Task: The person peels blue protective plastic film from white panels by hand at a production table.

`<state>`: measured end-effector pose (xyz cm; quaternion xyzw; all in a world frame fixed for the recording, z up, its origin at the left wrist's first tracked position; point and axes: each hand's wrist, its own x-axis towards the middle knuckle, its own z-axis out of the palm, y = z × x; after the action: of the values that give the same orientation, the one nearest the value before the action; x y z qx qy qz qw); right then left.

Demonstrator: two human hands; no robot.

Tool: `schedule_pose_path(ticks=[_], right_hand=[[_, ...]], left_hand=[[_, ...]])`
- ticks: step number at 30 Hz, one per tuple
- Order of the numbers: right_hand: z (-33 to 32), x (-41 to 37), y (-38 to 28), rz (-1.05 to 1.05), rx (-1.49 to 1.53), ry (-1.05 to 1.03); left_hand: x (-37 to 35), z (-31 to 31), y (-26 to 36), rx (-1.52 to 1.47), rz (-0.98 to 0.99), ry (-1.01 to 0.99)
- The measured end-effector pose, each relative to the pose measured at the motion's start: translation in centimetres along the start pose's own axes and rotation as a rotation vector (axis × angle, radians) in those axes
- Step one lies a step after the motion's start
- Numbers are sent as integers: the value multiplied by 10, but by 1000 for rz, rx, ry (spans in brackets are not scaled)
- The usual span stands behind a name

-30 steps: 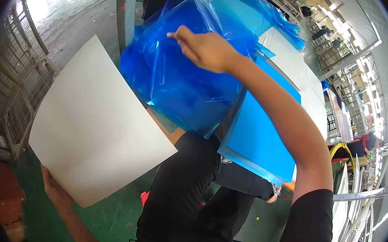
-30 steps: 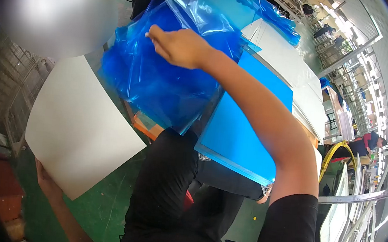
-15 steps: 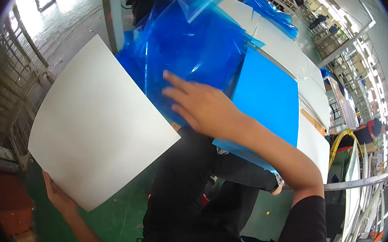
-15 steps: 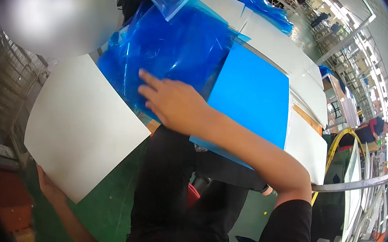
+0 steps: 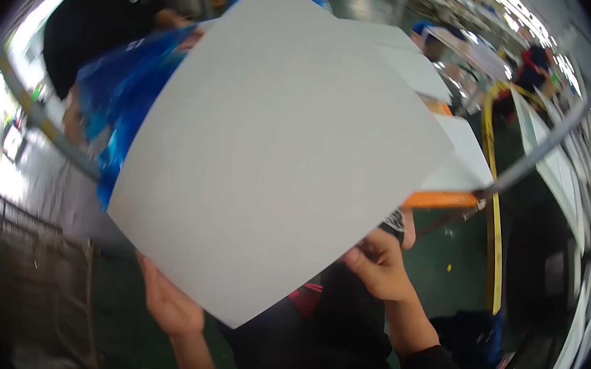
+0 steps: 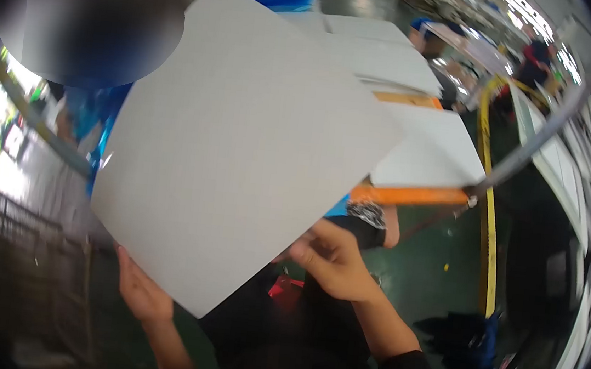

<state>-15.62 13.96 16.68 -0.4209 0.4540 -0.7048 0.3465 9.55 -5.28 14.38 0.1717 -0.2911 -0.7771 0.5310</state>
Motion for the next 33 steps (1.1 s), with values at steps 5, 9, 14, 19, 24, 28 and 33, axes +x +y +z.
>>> schedule_pose_path(ticks=[5,9,14,19,24,28,33], right_hand=[[-64,-22,-1,-17,11,539],[-129,-25,-4,-93,172,694],[-200,-22,-11,-152,147,816],[-257,-18,4,-178,147,923],[-273,-29,14,-180,146,1017],[-279,-35,32,-163,143,1026],[-278,-36,38,-175,161,1063]], left_hand=[[6,82,-73,187,-146,-161],[1,125,-111,226,-304,-481],[-27,132,-136,493,-333,-652],[-38,81,-136,601,-503,-706],[-50,87,-142,814,-397,-792],[-52,128,-183,974,-263,-878],[-40,155,-264,954,-263,-816]])
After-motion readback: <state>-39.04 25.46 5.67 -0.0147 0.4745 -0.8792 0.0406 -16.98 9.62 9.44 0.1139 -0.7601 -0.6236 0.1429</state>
